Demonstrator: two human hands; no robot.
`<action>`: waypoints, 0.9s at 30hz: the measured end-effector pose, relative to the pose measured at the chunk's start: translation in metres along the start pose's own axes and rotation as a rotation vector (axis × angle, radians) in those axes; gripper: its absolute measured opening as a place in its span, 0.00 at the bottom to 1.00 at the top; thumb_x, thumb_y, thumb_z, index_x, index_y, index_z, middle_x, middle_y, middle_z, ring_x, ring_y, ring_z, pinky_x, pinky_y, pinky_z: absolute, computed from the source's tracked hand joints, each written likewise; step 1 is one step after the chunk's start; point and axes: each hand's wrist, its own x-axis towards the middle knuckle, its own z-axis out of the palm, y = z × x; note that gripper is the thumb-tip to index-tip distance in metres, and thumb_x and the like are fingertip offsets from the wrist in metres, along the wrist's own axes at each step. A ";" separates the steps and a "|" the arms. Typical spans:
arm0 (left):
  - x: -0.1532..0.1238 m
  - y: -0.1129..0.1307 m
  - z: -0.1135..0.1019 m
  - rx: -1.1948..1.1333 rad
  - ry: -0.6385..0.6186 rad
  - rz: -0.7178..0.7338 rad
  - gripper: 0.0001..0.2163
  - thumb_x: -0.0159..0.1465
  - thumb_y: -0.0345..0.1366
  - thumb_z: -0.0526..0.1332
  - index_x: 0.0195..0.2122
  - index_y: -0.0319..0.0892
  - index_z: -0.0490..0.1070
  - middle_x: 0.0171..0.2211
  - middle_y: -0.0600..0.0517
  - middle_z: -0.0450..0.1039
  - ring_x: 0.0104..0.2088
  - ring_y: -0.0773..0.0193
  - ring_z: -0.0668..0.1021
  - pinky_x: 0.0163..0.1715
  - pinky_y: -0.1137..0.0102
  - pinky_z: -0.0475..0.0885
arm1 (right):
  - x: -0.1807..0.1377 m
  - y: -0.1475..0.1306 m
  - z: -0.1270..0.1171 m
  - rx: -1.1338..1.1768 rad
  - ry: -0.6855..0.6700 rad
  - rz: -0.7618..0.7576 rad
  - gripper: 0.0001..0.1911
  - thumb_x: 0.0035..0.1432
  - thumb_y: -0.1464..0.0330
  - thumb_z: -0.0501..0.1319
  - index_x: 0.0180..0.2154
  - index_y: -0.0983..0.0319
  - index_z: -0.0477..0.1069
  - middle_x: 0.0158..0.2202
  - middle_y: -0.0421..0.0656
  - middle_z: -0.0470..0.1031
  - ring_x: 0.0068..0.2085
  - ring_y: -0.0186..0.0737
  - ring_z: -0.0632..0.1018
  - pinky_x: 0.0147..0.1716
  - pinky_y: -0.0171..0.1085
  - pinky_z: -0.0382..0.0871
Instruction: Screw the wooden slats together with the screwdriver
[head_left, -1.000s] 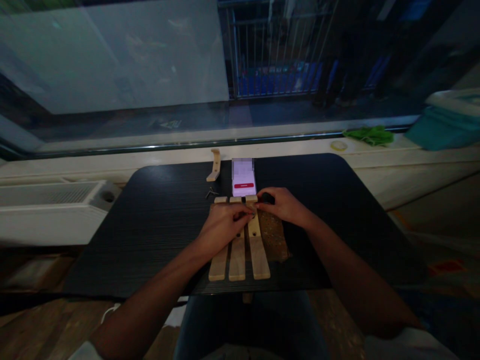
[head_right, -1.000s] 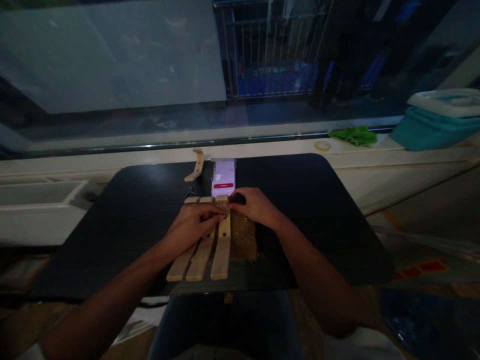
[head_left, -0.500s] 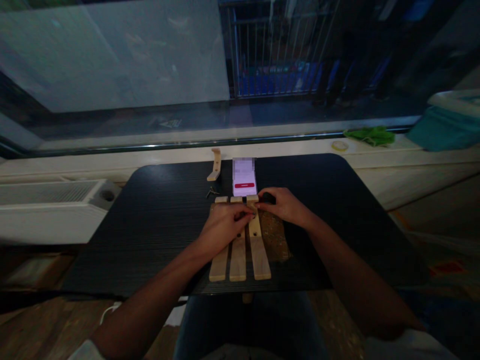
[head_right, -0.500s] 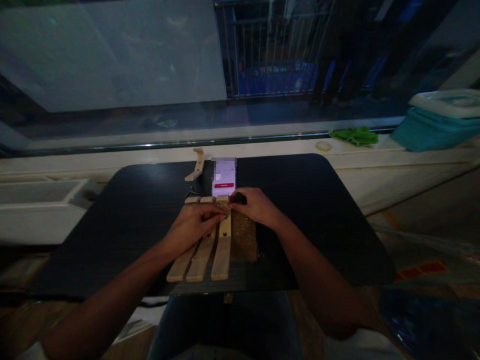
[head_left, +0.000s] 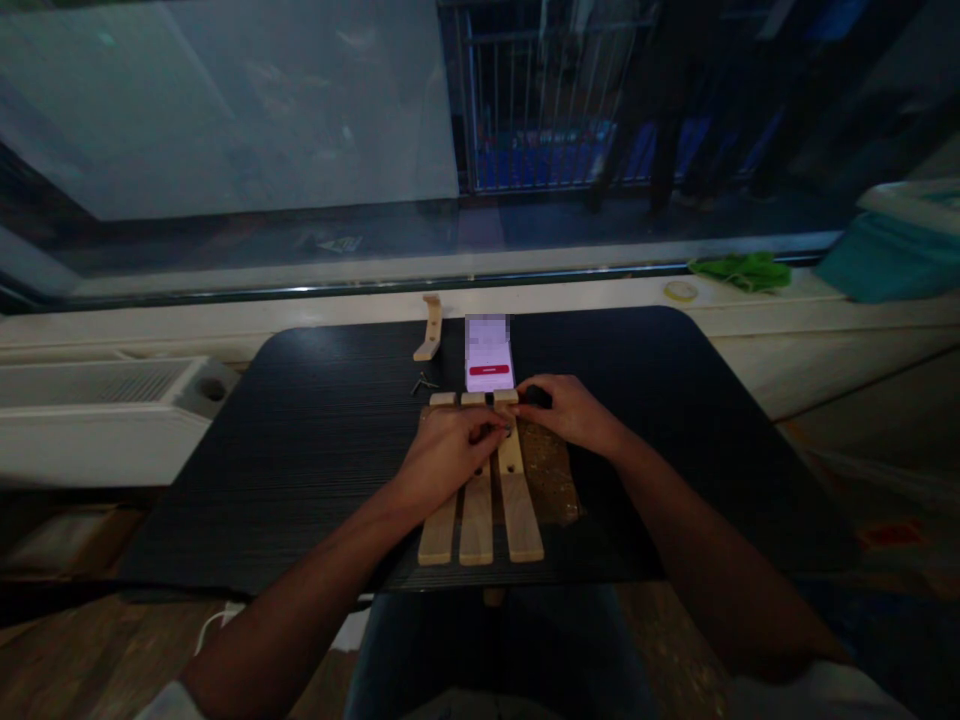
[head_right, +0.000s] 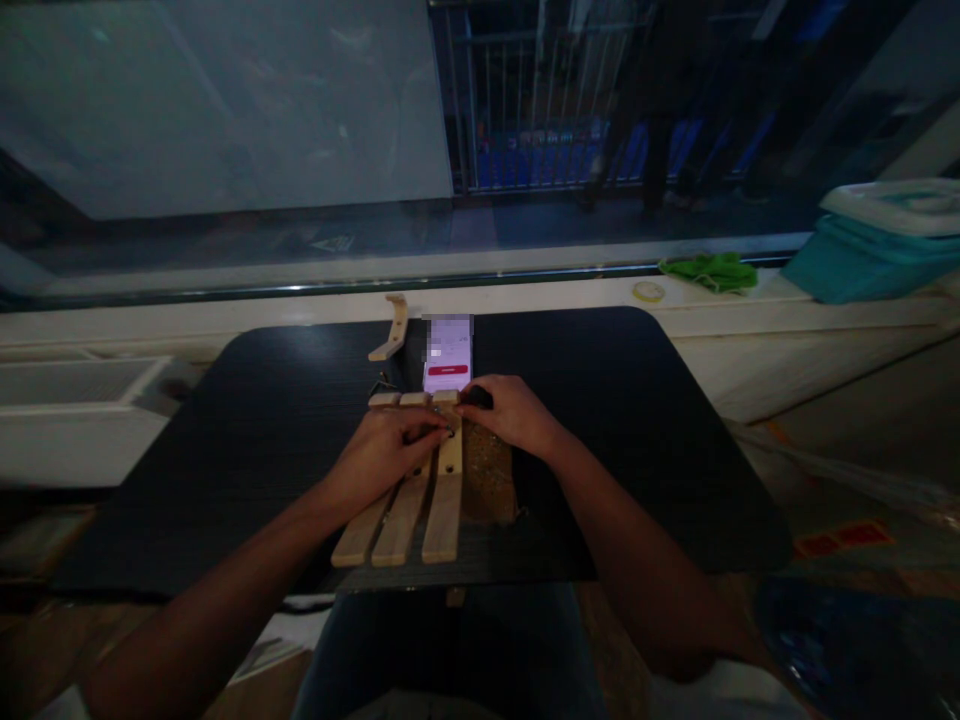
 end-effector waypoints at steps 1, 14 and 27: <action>0.000 0.000 0.000 0.002 0.005 0.005 0.08 0.61 0.30 0.62 0.38 0.41 0.80 0.26 0.53 0.78 0.26 0.66 0.77 0.32 0.70 0.71 | 0.000 0.000 0.000 -0.006 0.004 0.002 0.05 0.54 0.69 0.64 0.34 0.62 0.76 0.37 0.45 0.82 0.39 0.40 0.80 0.40 0.38 0.69; 0.000 -0.002 0.002 0.008 0.030 0.037 0.07 0.60 0.29 0.62 0.37 0.41 0.79 0.28 0.52 0.80 0.27 0.65 0.78 0.33 0.69 0.74 | 0.000 0.001 0.001 -0.034 0.014 0.000 0.05 0.55 0.67 0.64 0.34 0.61 0.76 0.37 0.45 0.81 0.38 0.40 0.80 0.39 0.38 0.69; -0.001 0.000 0.002 -0.015 0.011 -0.025 0.07 0.60 0.30 0.62 0.37 0.43 0.79 0.27 0.53 0.79 0.26 0.65 0.78 0.32 0.69 0.74 | -0.002 -0.001 0.000 -0.037 0.015 0.014 0.05 0.54 0.68 0.64 0.34 0.61 0.75 0.37 0.46 0.81 0.39 0.42 0.80 0.40 0.40 0.70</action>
